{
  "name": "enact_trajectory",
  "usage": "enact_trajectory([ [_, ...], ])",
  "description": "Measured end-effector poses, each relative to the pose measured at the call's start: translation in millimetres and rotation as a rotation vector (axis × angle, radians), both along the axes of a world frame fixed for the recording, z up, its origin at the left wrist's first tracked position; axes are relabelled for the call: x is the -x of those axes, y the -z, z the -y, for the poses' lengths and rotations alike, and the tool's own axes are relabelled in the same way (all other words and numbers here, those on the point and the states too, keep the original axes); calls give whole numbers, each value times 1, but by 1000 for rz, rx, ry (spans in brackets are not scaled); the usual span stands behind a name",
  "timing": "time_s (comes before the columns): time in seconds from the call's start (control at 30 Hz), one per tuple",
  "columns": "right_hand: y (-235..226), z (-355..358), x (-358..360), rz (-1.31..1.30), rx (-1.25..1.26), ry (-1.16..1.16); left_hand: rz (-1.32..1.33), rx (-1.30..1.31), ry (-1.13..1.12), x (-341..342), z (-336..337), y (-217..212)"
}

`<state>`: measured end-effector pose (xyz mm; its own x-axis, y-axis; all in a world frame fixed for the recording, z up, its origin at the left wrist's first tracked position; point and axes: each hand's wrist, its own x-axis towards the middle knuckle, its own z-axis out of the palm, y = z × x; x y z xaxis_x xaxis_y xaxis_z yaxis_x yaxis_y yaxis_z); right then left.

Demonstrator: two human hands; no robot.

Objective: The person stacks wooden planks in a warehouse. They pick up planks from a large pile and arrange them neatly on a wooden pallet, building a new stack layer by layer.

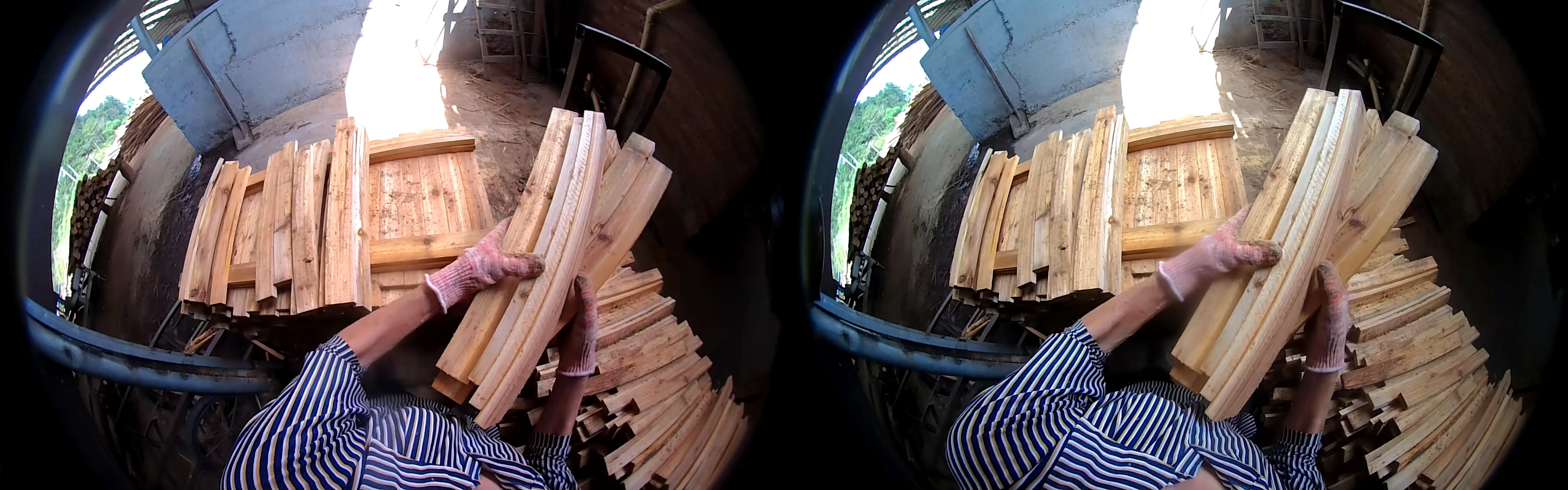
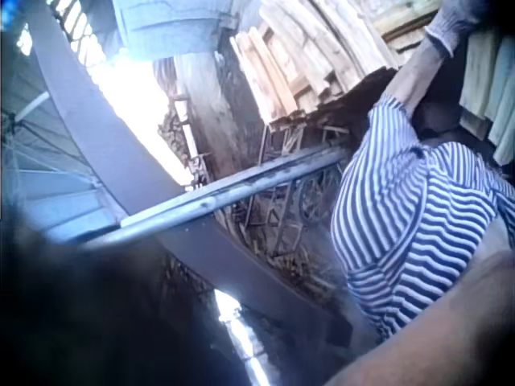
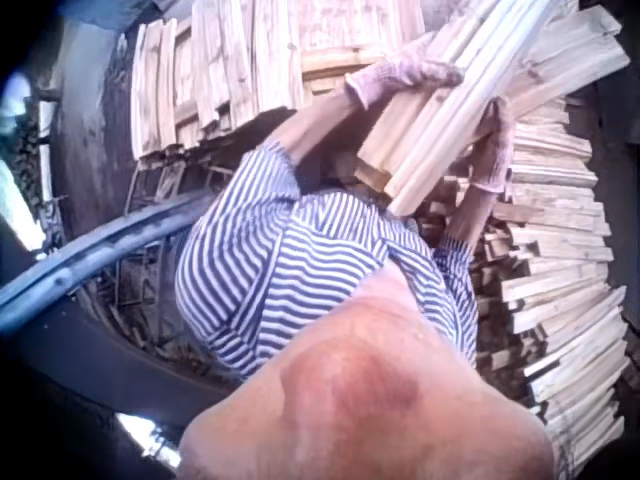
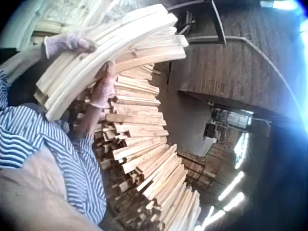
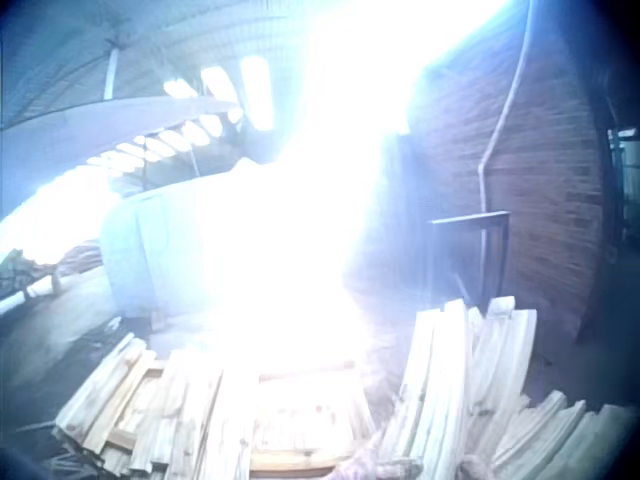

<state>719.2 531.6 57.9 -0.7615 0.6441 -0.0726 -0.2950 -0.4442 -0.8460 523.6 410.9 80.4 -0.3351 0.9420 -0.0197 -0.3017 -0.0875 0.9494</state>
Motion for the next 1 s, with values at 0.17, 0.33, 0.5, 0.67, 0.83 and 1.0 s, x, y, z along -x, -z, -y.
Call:
enact_trajectory([
  [0.17, -76, 48, 144, 114, -74, -497, -982, 205, -217, 118, 127, -25],
  [0.33, -20, 116, 312, 595, -884, -340, -1155, 745, -804, 200, 187, -89],
  [0.5, 0, 92, 301, 801, -992, -490, -1337, 1147, -137, 209, 209, -81],
  [0.67, -20, 112, 256, 652, -1040, -271, -1217, 744, -20, 249, 259, -78],
  [0.83, -6, 94, 187, 580, -901, -22, -1174, 809, 274, 258, 219, -137],
  [1.0, 30, 91, 47, 701, -820, 164, -1730, 281, 516, 243, 83, -151],
])
